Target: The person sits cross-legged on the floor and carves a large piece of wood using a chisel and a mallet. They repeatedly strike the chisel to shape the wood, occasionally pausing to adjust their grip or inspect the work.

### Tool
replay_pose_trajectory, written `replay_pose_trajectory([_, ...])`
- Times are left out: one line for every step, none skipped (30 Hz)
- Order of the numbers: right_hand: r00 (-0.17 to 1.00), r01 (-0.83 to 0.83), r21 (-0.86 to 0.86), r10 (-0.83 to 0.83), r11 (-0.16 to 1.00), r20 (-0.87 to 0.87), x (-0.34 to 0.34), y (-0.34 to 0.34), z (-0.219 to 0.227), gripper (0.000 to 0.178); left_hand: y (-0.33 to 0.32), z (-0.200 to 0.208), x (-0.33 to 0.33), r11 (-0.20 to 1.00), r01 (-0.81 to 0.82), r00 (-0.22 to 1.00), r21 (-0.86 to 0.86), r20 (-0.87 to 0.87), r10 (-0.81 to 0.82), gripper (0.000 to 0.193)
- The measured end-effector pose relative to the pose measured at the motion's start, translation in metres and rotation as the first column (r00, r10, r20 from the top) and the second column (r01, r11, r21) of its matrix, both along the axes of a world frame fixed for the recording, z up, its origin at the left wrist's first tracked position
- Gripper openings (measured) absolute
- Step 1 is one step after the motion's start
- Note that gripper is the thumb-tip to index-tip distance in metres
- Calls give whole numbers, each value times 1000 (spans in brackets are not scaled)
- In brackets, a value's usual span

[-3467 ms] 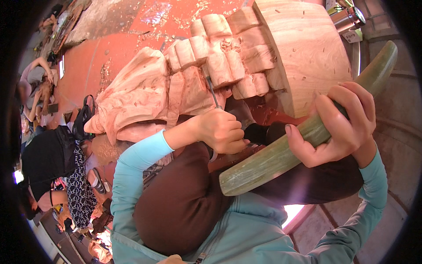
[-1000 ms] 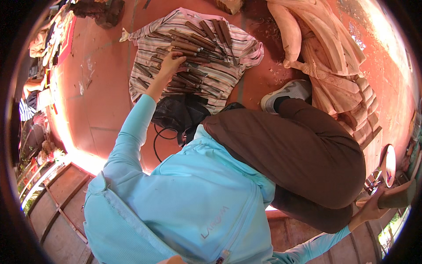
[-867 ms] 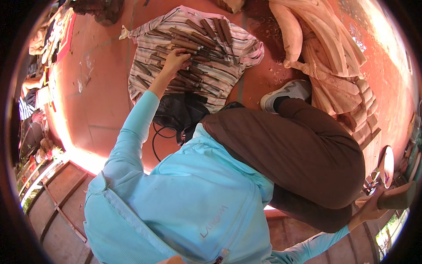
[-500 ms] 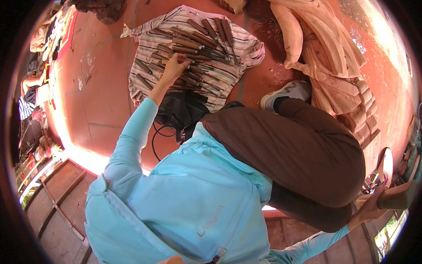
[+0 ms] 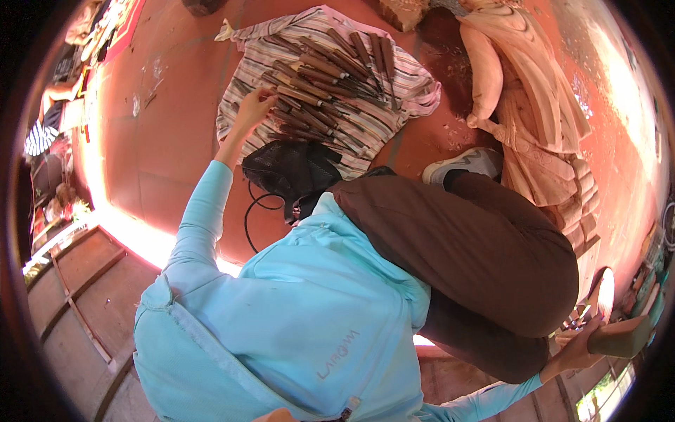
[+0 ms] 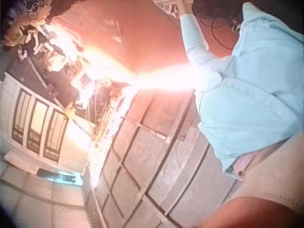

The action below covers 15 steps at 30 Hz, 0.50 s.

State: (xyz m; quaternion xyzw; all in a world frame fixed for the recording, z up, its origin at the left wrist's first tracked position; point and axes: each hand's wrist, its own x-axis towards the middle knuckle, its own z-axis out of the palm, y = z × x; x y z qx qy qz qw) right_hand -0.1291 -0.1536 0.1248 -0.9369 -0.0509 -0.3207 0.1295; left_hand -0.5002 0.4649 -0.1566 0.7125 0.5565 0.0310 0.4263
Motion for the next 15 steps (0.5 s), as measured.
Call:
replay_pose_trajectory([995, -87, -20, 87, 996, 51, -2, -17, 6, 37, 1, 5, 7, 1000, 0, 1000, -2, -3, 0, 30])
replay_pose_trajectory([995, -70, -39, 72, 997, 67, -4, -30, 10, 35, 2, 8, 11, 1000, -2, 1000, -3, -9, 2, 30])
replay_pose_trajectory([995, -71, -58, 75, 996, 69, -4, -29, 11, 33, 3, 7, 3, 999, 5, 1000, 38, 3, -5, 29])
replay_pose_trajectory([994, -71, -77, 77, 995, 72, -5, -27, 12, 31, 4, 6, -4, 1000, -8, 1000, 9, -18, 8, 29])
replay_pose_trajectory([995, -76, -69, 81, 995, 61, -5, -28, 13, 32, 4, 4, -10, 1000, -20, 999, -19, -38, 19, 29])
replay_pose_trajectory([995, -87, -61, 90, 994, 48, -3, -25, 12, 32, 4, 5, -17, 998, -38, 998, -48, -61, 35, 29])
replay_pose_trajectory([995, -95, -53, 97, 994, 37, -3, -23, 12, 33, 2, 2, -21, 997, -37, 997, -63, -68, 32, 30])
replay_pose_trajectory([998, -61, 15, 61, 998, 6, -4, -20, 12, 33, -1, -2, -24, 996, -32, 997, -79, -74, 26, 31])
replay_pose_trajectory([999, -26, 85, 29, 996, -29, -7, -15, 10, 33, -4, -5, -26, 995, -30, 996, -92, -82, 23, 32])
replay_pose_trajectory([999, -3, 115, 8, 993, -48, -10, -13, 10, 33, -6, -7, -27, 994, -25, 996, -105, -88, 16, 33])
replay_pose_trajectory([998, 23, 146, -14, 989, -64, -12, -11, 10, 33, -8, -9, -26, 994, 0, 993, -109, -115, -13, 36])
replay_pose_trajectory([998, 23, 137, -14, 990, -67, -13, -5, 11, 33, -11, -11, -29, 995, 2, 990, -101, -141, -16, 37])
replay_pose_trajectory([999, -10, 113, 16, 994, -50, -11, -5, 10, 33, -14, -13, -31, 996, 7, 986, -94, -165, -22, 38])
replay_pose_trajectory([998, -43, 89, 46, 995, -35, -9, -4, 9, 34, -15, -16, -33, 996, 13, 981, -87, -190, -30, 39])
replay_pose_trajectory([995, -97, 48, 97, 994, 4, -6, -11, 9, 35, -16, -18, -28, 995, 59, 979, -78, -189, -73, 41])
